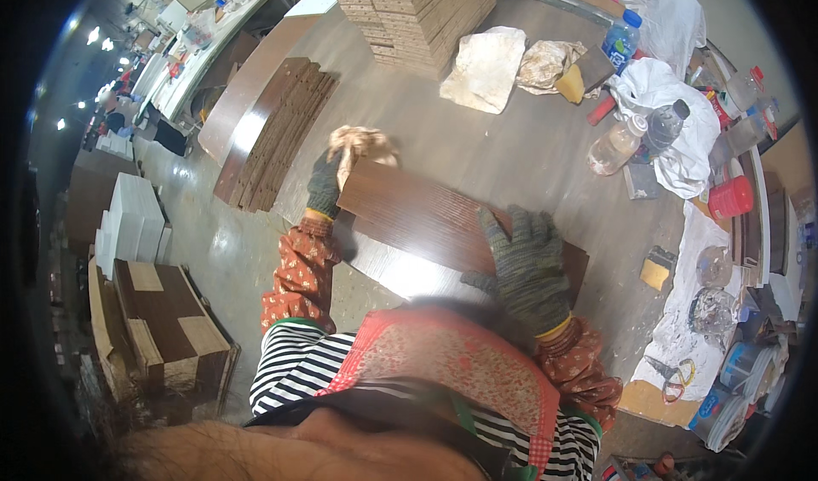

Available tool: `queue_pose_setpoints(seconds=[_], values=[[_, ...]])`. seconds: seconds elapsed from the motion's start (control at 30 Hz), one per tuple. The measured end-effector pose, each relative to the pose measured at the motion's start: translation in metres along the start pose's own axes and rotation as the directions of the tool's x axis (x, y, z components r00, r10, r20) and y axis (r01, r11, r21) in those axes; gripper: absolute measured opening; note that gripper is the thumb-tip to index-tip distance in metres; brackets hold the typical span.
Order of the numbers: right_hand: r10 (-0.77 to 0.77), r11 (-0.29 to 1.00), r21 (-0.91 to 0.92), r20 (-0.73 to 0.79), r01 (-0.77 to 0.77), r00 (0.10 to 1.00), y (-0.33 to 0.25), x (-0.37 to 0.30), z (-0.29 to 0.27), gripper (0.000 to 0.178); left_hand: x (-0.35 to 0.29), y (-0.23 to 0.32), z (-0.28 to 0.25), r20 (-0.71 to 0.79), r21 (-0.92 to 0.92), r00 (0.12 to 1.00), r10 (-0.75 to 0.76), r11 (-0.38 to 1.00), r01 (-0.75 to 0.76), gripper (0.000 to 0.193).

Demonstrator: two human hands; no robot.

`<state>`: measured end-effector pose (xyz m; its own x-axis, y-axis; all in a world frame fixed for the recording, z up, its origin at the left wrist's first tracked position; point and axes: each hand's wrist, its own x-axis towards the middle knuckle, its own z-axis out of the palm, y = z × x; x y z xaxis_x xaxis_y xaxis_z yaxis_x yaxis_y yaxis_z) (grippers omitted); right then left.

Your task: The person wipes a brown wooden panel with a cloth, repeatedly flipping and repositioning it to clean different sides. The person then places the panel on a stack of similar panels.

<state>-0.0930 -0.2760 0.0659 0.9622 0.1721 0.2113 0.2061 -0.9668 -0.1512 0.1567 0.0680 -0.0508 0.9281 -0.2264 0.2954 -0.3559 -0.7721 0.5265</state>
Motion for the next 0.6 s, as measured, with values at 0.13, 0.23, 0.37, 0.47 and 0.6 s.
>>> queue_pose_setpoints(seconds=[0.13,0.23,0.37,0.47,0.6], values=[[0.044,0.999,0.011,0.039,-0.044,0.998,0.000,0.000,0.000,0.094,-0.035,0.016,-0.050,-0.215,0.505,0.930,0.299,0.849,-0.156,0.050],[0.041,0.999,0.003,0.028,-0.041,0.999,-0.001,0.000,0.001,0.094,-0.077,0.041,-0.069,-0.093,-0.756,0.964,-0.250,0.647,0.095,0.052],[0.006,1.000,-0.005,0.054,-0.006,0.999,-0.002,0.001,-0.001,0.094,-0.105,0.071,-0.007,-0.251,-0.557,0.968,-0.023,0.821,-0.125,0.059],[-0.007,1.000,-0.014,0.025,0.007,1.000,-0.002,0.003,0.000,0.096,-0.106,0.069,0.016,-0.389,-0.456,0.921,-0.027,0.874,-0.167,0.059],[-0.012,1.000,0.007,0.039,0.011,0.999,-0.001,0.002,0.003,0.098,-0.093,0.068,0.012,-0.434,-0.572,0.864,-0.253,0.819,-0.048,0.042]])
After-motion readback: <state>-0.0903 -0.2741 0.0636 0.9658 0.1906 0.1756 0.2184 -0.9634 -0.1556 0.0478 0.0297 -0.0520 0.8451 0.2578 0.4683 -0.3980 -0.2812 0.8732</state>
